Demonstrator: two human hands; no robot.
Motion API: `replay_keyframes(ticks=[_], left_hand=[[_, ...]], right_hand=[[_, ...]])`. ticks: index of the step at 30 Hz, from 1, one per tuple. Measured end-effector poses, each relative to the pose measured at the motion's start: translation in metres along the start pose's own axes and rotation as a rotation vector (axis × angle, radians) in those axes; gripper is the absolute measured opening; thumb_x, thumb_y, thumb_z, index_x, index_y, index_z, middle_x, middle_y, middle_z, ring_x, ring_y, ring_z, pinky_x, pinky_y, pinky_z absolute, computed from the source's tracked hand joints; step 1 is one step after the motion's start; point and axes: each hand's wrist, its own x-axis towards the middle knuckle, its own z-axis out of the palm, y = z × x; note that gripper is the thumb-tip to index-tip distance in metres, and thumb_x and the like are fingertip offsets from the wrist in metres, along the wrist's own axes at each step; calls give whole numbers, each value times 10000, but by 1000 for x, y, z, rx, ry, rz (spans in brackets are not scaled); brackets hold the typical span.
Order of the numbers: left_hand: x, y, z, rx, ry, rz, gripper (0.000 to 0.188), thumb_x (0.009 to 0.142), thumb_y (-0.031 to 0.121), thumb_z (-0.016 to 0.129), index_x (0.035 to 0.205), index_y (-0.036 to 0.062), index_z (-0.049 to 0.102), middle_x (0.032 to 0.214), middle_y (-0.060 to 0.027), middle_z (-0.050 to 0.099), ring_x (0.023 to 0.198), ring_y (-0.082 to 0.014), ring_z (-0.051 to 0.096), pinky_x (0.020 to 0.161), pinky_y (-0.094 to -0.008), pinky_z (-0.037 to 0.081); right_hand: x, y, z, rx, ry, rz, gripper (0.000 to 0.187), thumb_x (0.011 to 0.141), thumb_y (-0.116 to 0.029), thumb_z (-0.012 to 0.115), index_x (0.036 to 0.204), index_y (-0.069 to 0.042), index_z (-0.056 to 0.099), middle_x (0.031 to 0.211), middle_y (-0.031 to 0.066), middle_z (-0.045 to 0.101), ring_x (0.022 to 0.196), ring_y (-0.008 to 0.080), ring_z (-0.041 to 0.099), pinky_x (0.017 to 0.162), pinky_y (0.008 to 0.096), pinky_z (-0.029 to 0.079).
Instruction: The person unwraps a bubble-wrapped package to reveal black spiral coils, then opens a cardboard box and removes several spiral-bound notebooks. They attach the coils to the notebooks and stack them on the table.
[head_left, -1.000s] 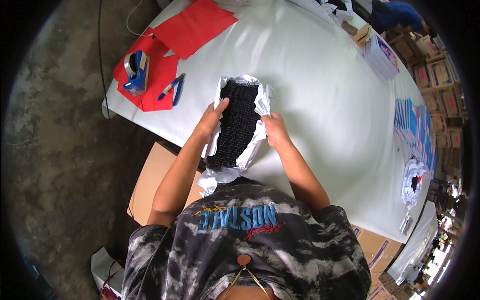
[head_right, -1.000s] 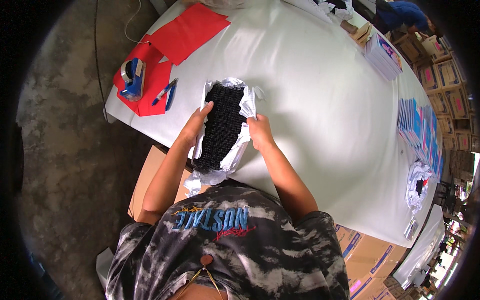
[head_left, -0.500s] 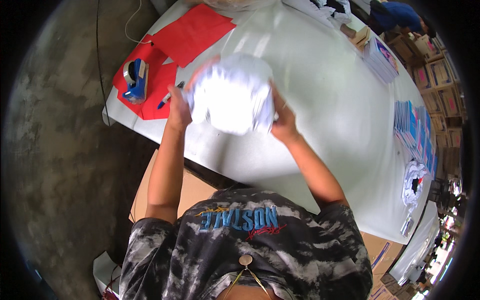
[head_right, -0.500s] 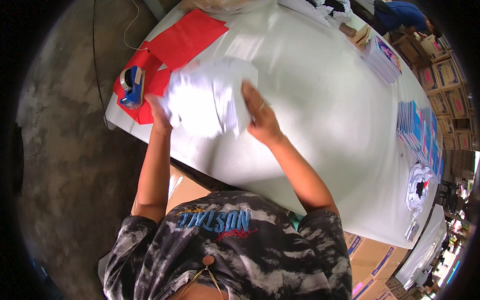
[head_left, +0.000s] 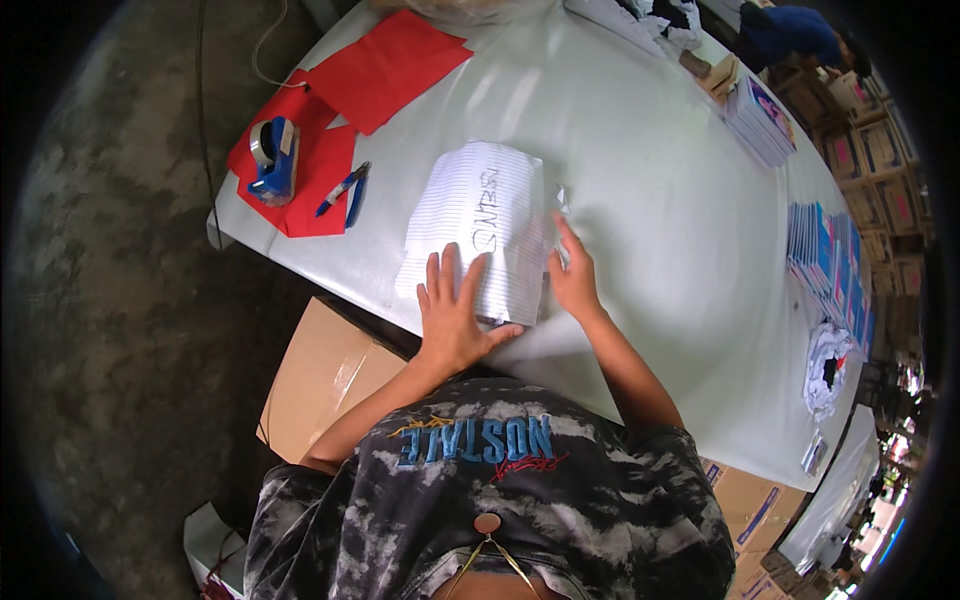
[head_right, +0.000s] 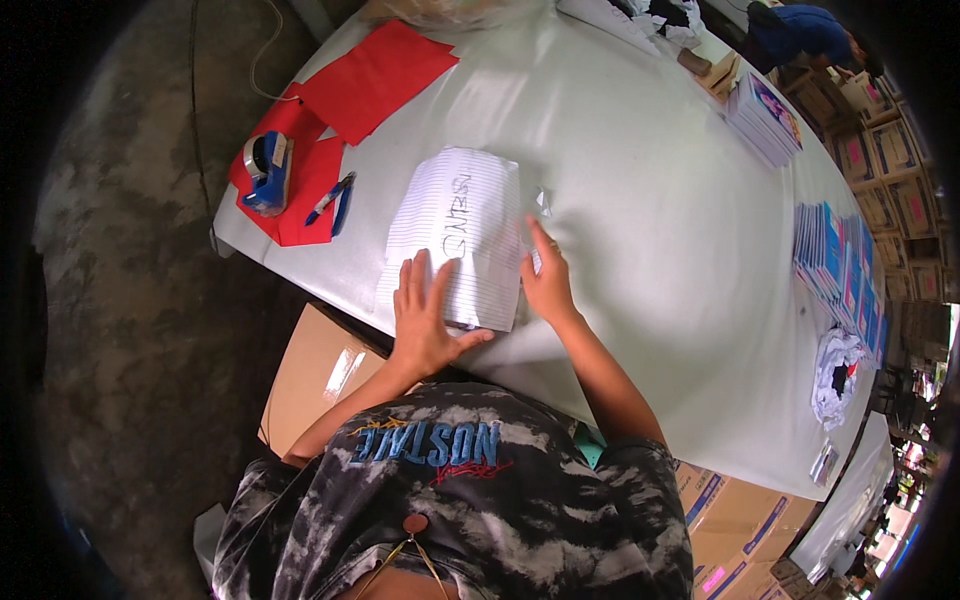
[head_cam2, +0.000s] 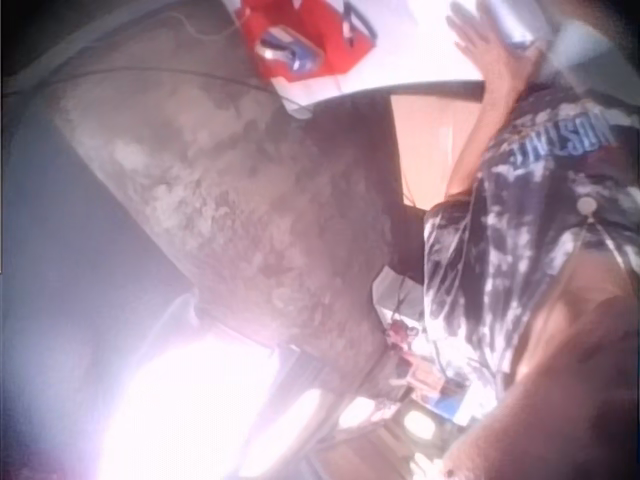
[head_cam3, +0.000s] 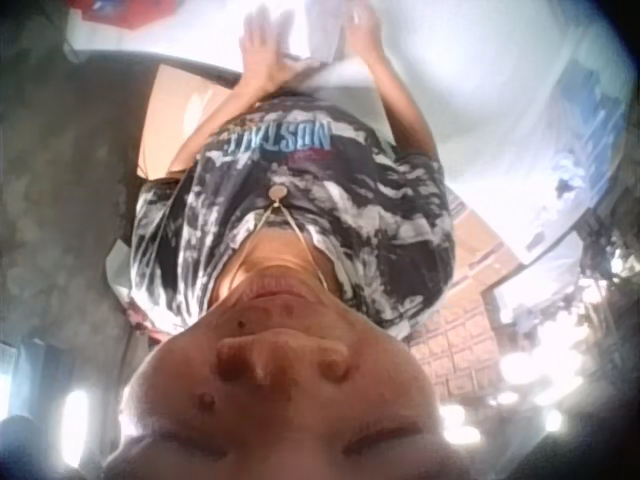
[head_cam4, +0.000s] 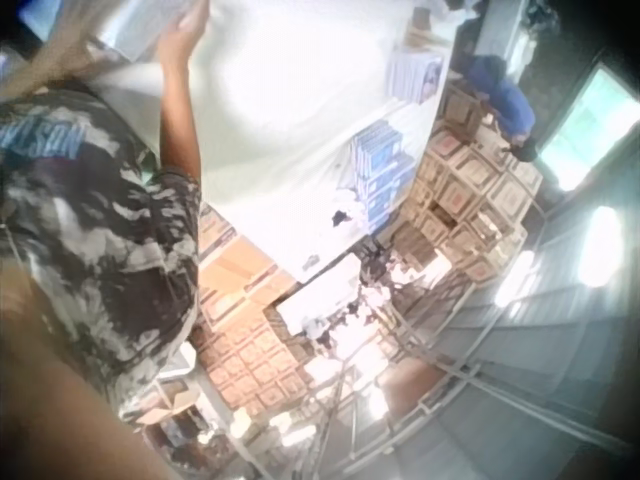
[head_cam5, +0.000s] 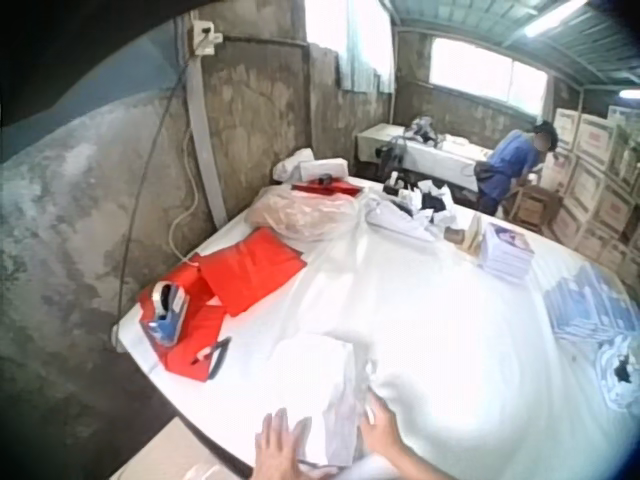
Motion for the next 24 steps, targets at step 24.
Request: replay_keyframes(ticks=[24], left_hand=[[15,-64,44,-521,371,-313,806,586,212,852,1207,-23,394,1018,-146,501,900,-253,530,749,-350,475]], right_hand=[[171,35,-5,38,-28,283,496,801,-381,677,1130,-12,632,1001,144,679,914,216,634,842,298,465]])
